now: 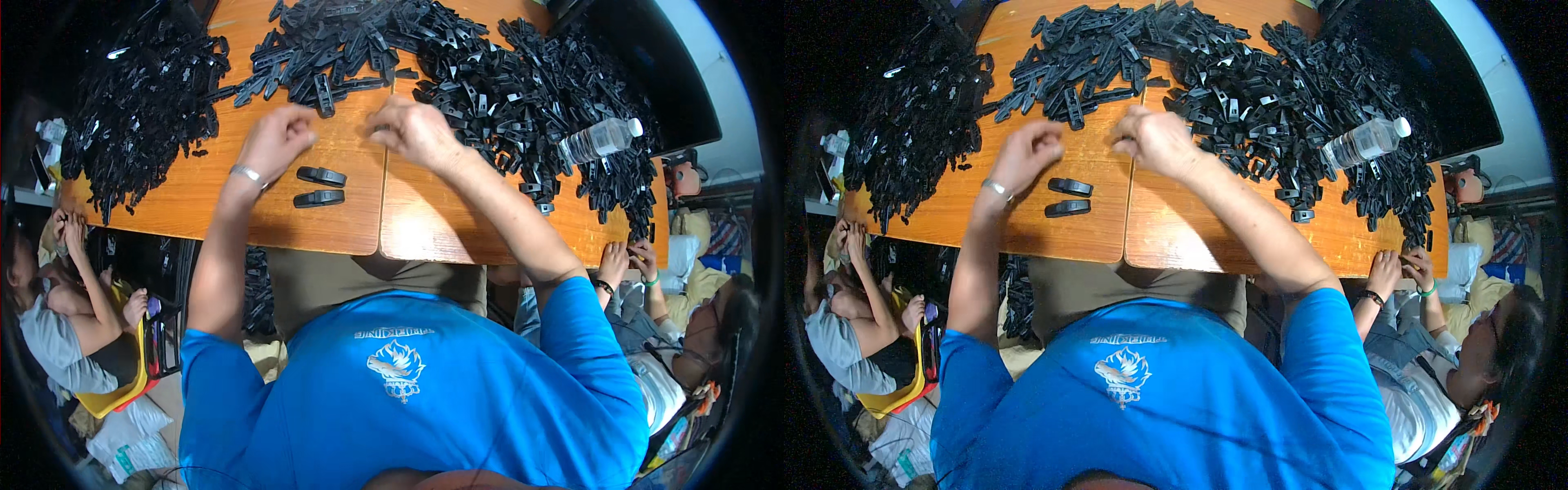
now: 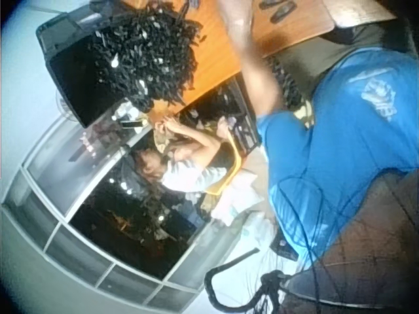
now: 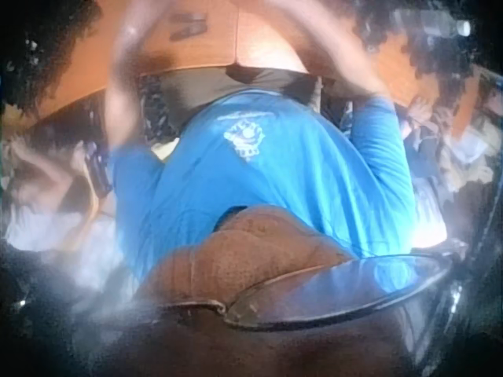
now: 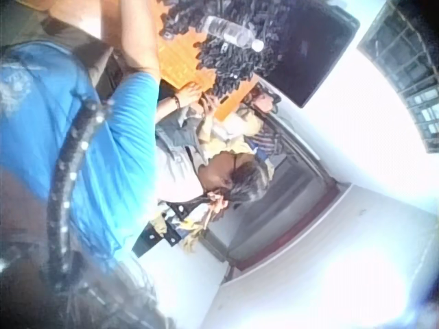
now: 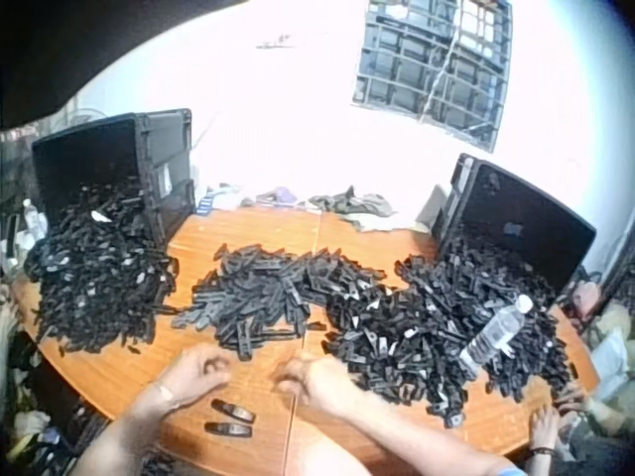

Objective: The person assembles plastic components by picking up plastic parts from piles, fitting them together by hand, and placing the assembled pieces on the table.

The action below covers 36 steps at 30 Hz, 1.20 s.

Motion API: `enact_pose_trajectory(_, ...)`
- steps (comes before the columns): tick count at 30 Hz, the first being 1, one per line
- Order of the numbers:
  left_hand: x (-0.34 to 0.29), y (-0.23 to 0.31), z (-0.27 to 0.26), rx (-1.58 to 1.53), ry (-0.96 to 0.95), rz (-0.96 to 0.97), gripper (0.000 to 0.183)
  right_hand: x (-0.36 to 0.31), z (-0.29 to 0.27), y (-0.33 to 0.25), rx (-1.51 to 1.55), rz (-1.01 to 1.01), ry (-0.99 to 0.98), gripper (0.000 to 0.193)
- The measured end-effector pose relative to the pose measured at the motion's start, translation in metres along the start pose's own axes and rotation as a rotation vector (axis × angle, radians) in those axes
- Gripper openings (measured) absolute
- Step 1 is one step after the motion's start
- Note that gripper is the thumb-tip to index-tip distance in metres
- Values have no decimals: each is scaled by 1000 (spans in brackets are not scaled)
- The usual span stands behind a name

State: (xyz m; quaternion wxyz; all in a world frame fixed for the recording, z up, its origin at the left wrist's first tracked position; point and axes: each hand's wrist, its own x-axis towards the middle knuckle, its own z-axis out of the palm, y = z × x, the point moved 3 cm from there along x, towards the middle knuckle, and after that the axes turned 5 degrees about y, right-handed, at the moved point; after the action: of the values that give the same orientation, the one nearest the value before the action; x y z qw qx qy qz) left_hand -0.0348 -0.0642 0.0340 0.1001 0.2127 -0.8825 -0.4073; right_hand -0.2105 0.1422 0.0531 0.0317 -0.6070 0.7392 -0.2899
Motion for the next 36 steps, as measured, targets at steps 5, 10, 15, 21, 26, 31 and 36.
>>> enact_pose_trajectory(5, 53, 42, 16, 399, 362, -106, 58, 7, 8, 18, -261, -102, -55, 32)
enact_pose_trajectory(10, 67, 26, 24, 530, 368, -109, 56, 8, 14, 22, -269, -101, -110, 28)
enact_pose_trajectory(15, 49, -2, 25, -4, 359, -120, 39, -7, 8, 6, 46, -30, -55, 21)
enact_pose_trajectory(21, 17, -22, 45, -560, 283, 37, 33, -9, 26, -6, 543, 315, 7, 28)
enact_pose_trajectory(26, -2, -7, 43, 100, 398, 137, 21, -23, 51, -1, 399, 187, 204, 29)
enact_pose_trajectory(31, -10, -17, 33, 126, 408, 161, 20, -26, 37, -1, 196, 282, 117, 28)
enact_pose_trajectory(36, -13, -23, 34, 61, 374, 116, 19, -8, 20, -7, -219, 165, -29, 31)
